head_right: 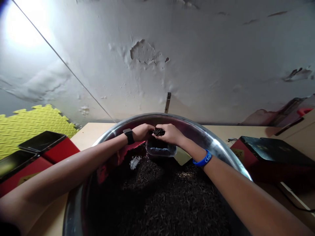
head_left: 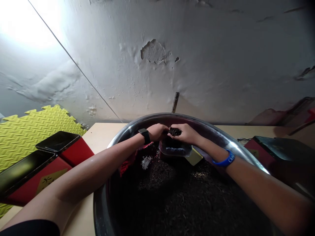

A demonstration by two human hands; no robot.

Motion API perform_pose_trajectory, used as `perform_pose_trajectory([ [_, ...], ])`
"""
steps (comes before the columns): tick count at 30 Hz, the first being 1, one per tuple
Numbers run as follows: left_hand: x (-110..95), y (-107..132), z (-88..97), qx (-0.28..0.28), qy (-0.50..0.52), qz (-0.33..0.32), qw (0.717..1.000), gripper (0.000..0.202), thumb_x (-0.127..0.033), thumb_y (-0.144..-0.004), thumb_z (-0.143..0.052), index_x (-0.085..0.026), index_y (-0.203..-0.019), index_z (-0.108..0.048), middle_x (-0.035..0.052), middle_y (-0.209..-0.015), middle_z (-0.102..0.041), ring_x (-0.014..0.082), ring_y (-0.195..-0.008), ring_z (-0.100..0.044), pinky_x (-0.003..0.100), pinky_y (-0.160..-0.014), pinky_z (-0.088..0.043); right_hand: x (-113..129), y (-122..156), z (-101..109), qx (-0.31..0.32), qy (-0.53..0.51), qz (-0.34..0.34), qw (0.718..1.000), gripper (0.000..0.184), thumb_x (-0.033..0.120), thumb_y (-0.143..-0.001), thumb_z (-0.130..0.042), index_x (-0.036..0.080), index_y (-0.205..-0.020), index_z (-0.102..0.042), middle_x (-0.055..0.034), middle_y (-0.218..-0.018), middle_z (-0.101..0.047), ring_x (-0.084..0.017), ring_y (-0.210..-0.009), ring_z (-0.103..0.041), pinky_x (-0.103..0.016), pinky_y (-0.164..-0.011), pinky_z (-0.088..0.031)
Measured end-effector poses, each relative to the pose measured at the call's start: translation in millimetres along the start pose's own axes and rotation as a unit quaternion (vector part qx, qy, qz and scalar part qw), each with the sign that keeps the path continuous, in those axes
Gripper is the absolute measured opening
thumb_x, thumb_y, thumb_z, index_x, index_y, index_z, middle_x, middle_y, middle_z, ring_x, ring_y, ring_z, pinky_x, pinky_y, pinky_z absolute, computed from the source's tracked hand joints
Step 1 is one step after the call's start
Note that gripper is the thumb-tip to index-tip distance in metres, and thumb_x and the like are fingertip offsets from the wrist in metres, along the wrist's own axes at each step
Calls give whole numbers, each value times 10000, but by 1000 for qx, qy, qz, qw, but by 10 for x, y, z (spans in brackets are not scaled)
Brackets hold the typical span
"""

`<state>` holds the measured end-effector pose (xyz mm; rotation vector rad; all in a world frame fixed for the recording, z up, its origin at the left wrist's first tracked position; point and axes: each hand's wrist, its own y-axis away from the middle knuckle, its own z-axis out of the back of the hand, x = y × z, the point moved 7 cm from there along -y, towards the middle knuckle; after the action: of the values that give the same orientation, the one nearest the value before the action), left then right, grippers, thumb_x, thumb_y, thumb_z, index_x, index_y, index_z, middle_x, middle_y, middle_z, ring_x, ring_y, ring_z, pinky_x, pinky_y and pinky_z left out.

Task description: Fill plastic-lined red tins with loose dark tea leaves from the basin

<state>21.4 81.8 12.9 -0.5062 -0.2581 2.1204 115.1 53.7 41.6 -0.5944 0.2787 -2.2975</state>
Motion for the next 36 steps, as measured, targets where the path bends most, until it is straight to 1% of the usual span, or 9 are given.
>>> perform_pose_trajectory([
  [3, -29, -7, -3, 5, -16, -17, 1000, 150, -217, -757, -475, -141, -737, -602, 32, -755, -630, 121, -676, -547, 202, -621, -381, -28, 7, -48, 25, 4, -5, 1000, 206, 377, -728, -539, 178, -758, -583, -3, -686, -592, -127, -630, -513, -209, -544, -299],
  [5, -21, -12, -4, 6, -27, -8, 1000, 166, -228, -764, -471, -135, -708, -597, 37, -742, -628, 121, -665, -544, 202, -610, -377, -43, 4, -81, 39, 9, -7, 999, 217, 389, -734, -530, 184, -771, -589, -4, -687, -595, -129, -627, -515, -210, -537, -296],
  [10, 12, -14, -15, 9, -23, 15, 1000, 168, -257, -757, -498, -126, -730, -601, 36, -729, -629, 112, -626, -534, 197, -577, -367, -35, -11, -57, 11, 23, -9, 1000, 266, 430, -752, -500, 184, -794, -591, -8, -676, -587, -125, -610, -499, -214, -539, -295],
  [15, -5, -17, -13, 10, -5, 13, 1000, 168, -248, -766, -491, -134, -765, -613, 32, -750, -636, 114, -645, -543, 199, -604, -382, -13, 0, 12, -18, 24, -3, 1000, 223, 391, -731, -522, 178, -760, -576, -1, -665, -575, -120, -612, -485, -212, -540, -289],
  [19, -32, -15, -4, 10, -9, 2, 1000, 177, -240, -777, -472, -139, -766, -618, 34, -766, -639, 118, -665, -552, 202, -620, -387, -36, -1, 3, -4, 21, -14, 1000, 189, 358, -731, -518, 174, -729, -560, 11, -612, -549, -110, -572, -469, -209, -519, -278],
  [22, -27, -11, 0, 10, -9, 8, 1000, 209, -271, -791, -461, -136, -763, -618, 39, -759, -637, 117, -658, -552, 203, -617, -389, -31, -10, 6, -9, 18, -12, 1000, 192, 360, -746, -504, 177, -755, -564, 8, -628, -555, -112, -587, -479, -210, -532, -288],
  [26, -25, -6, 2, 15, -2, 11, 1000, 178, -259, -777, -474, -142, -785, -608, 32, -771, -639, 116, -660, -553, 197, -609, -387, -18, -8, -6, -5, 15, -4, 1000, 193, 365, -739, -515, 179, -762, -561, -3, -686, -580, -120, -629, -498, -212, -556, -301],
  [32, -36, -14, -1, 21, -15, 8, 1000, 170, -231, -766, -473, -134, -790, -611, 40, -786, -640, 126, -694, -560, 202, -634, -392, -51, 13, -50, 30, 25, -29, 999, 155, 324, -723, -522, 187, -768, -577, -2, -667, -584, -120, -594, -485, -214, -534, -291],
  [36, -28, -15, 3, 18, -18, 13, 1000, 170, -230, -763, -476, -136, -791, -615, 39, -779, -639, 126, -682, -557, 203, -620, -391, -29, 16, -51, 25, 16, -30, 999, 172, 328, -738, -505, 183, -786, -586, -13, -703, -599, -126, -613, -495, -217, -541, -296],
])
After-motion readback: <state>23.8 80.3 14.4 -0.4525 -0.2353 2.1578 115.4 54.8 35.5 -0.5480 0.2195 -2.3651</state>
